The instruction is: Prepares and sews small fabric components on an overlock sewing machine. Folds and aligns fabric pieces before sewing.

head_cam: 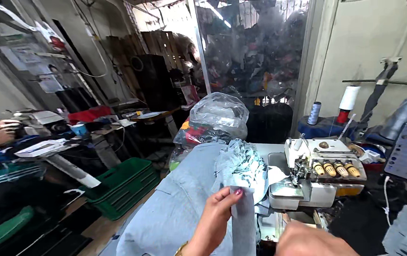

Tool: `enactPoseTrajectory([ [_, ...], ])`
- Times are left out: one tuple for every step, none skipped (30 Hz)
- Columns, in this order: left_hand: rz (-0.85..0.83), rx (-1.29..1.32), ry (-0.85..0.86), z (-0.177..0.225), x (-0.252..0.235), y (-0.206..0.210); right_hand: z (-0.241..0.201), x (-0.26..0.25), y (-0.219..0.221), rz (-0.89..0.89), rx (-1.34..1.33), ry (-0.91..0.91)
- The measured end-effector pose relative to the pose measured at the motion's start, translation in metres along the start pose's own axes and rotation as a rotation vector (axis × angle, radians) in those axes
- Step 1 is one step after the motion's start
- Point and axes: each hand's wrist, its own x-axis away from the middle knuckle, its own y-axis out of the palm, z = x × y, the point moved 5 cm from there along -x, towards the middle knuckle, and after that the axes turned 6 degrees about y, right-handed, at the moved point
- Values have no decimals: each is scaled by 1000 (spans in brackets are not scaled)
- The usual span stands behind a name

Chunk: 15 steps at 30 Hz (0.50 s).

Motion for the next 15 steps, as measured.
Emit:
enactPoseTrajectory([
  [-64,-7,62,5,7,12,8,-4,-1,16,86,-17],
  [-106,0,122,8,14,23,16,-7,-3,44,159,-30],
  [-134,27,182,9,19,32,22,-7,-5,72,214,-33],
  [-154,67,240,8,23,40,27,-7,-8,102,252,-25],
  [-176,99,290,7,27,48,30,-5,-11,131,286,-12],
  [-201,117,324,5,31,54,32,-2,-15,155,313,4],
  [-225,127,344,4,34,61,34,1,-20,177,338,19],
  [-246,133,356,3,35,66,34,4,-24,195,357,31],
  [-272,136,364,0,36,70,33,7,-28,209,380,43],
  [-302,139,370,-3,36,74,32,10,-32,224,406,56],
  [-321,147,375,-5,37,77,32,12,-35,242,433,70],
  [-341,157,380,-7,37,80,31,15,-37,261,459,85],
  [-364,171,387,-8,38,83,31,16,-40,281,476,98],
  [-395,186,400,-8,40,85,32,18,-41,300,489,110],
  [-432,193,418,-8,43,87,32,19,-42,320,498,121],
])
